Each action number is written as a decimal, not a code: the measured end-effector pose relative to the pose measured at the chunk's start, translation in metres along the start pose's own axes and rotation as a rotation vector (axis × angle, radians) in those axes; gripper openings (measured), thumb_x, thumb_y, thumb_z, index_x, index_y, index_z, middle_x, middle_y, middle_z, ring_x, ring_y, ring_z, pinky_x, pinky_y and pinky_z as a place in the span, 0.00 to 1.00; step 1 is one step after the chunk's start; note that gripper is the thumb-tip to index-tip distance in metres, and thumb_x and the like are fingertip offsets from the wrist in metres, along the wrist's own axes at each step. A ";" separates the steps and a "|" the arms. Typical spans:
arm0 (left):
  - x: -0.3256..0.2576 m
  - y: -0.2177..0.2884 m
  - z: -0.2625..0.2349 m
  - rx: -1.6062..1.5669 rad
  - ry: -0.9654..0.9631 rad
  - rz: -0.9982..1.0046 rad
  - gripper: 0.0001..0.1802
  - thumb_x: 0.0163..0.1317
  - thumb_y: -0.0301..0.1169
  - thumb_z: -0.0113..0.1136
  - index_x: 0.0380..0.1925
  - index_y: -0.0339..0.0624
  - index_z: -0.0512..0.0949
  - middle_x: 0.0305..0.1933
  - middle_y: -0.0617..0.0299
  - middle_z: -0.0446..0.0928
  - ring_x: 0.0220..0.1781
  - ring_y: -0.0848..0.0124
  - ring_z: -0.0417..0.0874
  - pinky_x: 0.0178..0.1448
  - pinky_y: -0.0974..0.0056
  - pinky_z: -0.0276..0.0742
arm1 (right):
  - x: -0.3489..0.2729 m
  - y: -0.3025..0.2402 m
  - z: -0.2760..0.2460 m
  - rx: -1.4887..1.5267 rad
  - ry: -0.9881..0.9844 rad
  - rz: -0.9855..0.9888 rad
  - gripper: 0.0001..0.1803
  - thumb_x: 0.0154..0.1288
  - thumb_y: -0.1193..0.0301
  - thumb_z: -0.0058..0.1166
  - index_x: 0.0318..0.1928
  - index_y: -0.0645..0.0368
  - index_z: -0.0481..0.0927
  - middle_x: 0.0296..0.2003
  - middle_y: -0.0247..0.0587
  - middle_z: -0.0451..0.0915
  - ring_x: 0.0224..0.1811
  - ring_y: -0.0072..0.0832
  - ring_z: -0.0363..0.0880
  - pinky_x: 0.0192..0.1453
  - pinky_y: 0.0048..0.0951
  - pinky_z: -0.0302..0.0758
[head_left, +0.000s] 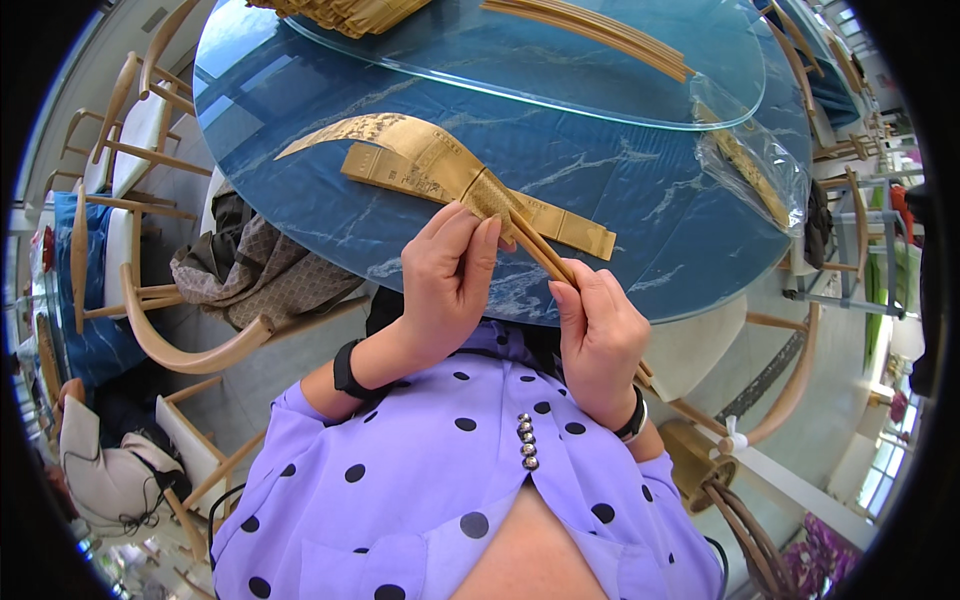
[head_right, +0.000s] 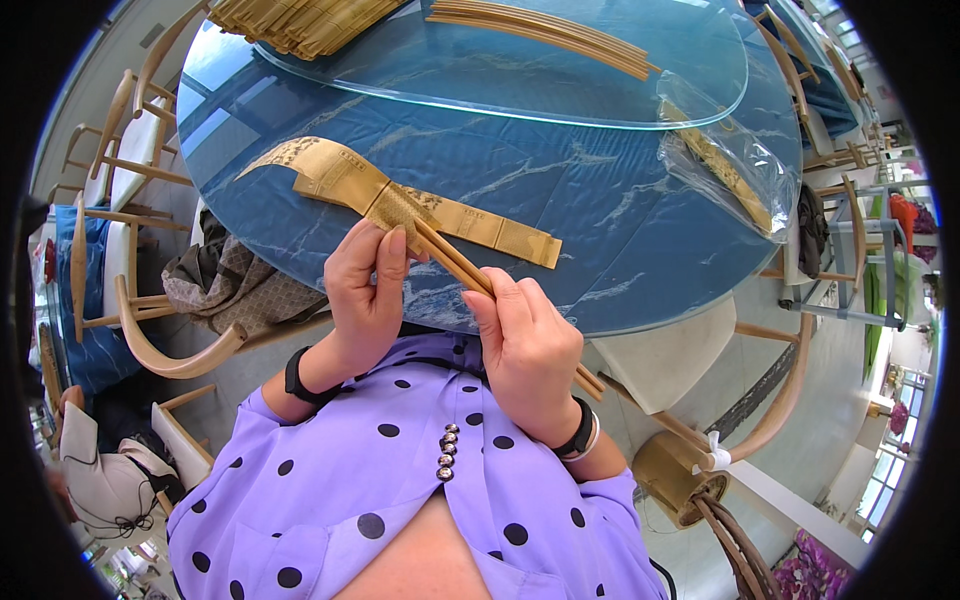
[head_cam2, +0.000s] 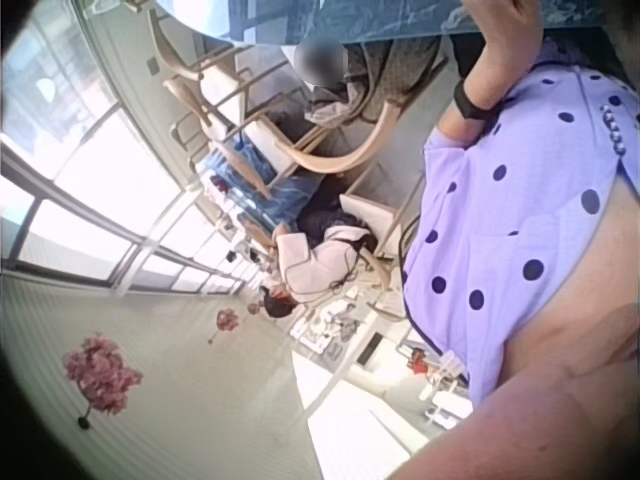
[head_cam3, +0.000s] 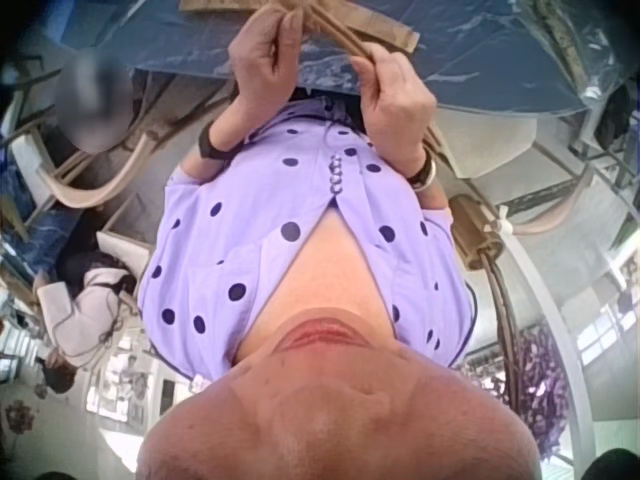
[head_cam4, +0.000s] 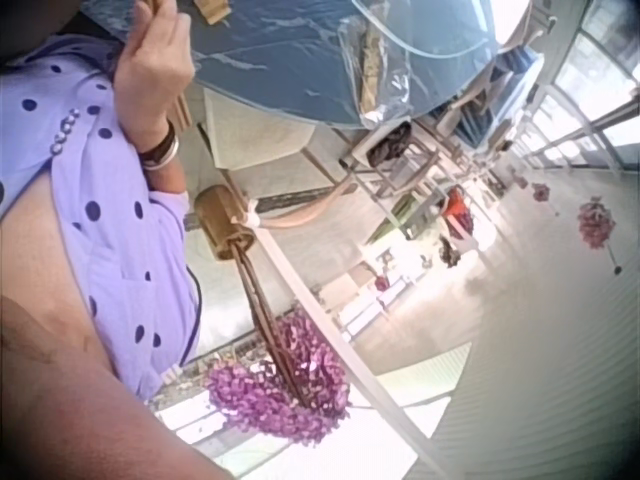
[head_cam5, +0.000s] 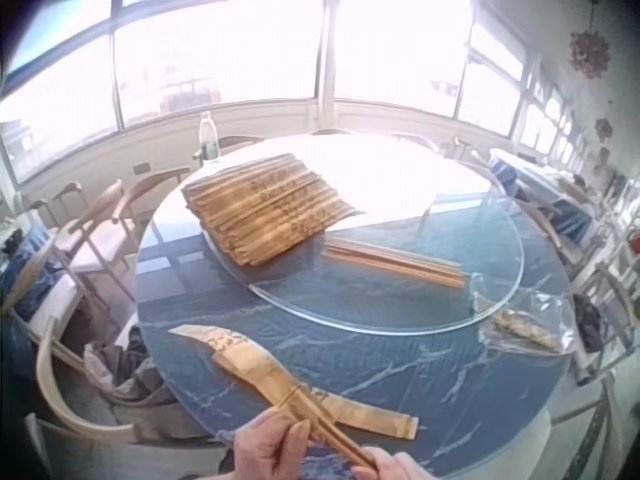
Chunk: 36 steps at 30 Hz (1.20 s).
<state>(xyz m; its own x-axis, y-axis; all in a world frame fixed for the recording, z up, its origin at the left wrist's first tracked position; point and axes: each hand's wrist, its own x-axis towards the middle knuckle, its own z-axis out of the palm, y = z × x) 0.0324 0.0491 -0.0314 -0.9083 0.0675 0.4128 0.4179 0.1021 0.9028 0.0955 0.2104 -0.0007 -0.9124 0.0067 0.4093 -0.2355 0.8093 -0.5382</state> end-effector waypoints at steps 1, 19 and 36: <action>-0.001 0.000 0.001 -0.029 0.004 -0.022 0.13 0.77 0.30 0.53 0.36 0.31 0.79 0.24 0.64 0.67 0.23 0.78 0.63 0.28 0.70 0.61 | 0.000 0.000 0.001 0.003 -0.002 0.000 0.13 0.70 0.66 0.62 0.48 0.61 0.82 0.25 0.38 0.72 0.21 0.34 0.73 0.24 0.33 0.70; 0.009 0.017 -0.004 -0.452 0.031 -0.306 0.19 0.81 0.38 0.45 0.42 0.35 0.80 0.30 0.69 0.76 0.24 0.87 0.61 0.27 0.77 0.56 | 0.005 0.000 0.008 0.135 -0.109 -0.031 0.13 0.71 0.65 0.60 0.48 0.61 0.81 0.27 0.41 0.77 0.24 0.37 0.77 0.26 0.34 0.73; 0.013 0.016 -0.022 -0.413 0.121 -0.265 0.18 0.81 0.38 0.47 0.42 0.34 0.80 0.23 0.71 0.70 0.21 0.87 0.57 0.24 0.76 0.51 | -0.054 0.049 -0.014 0.048 -0.046 -0.144 0.14 0.74 0.63 0.55 0.37 0.62 0.79 0.21 0.41 0.73 0.19 0.38 0.73 0.24 0.36 0.67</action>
<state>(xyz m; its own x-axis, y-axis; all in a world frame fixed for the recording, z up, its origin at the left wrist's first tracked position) 0.0268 0.0296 -0.0086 -0.9881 -0.0261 0.1519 0.1526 -0.3026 0.9408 0.1382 0.2579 -0.0394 -0.8820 -0.1357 0.4513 -0.3802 0.7707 -0.5113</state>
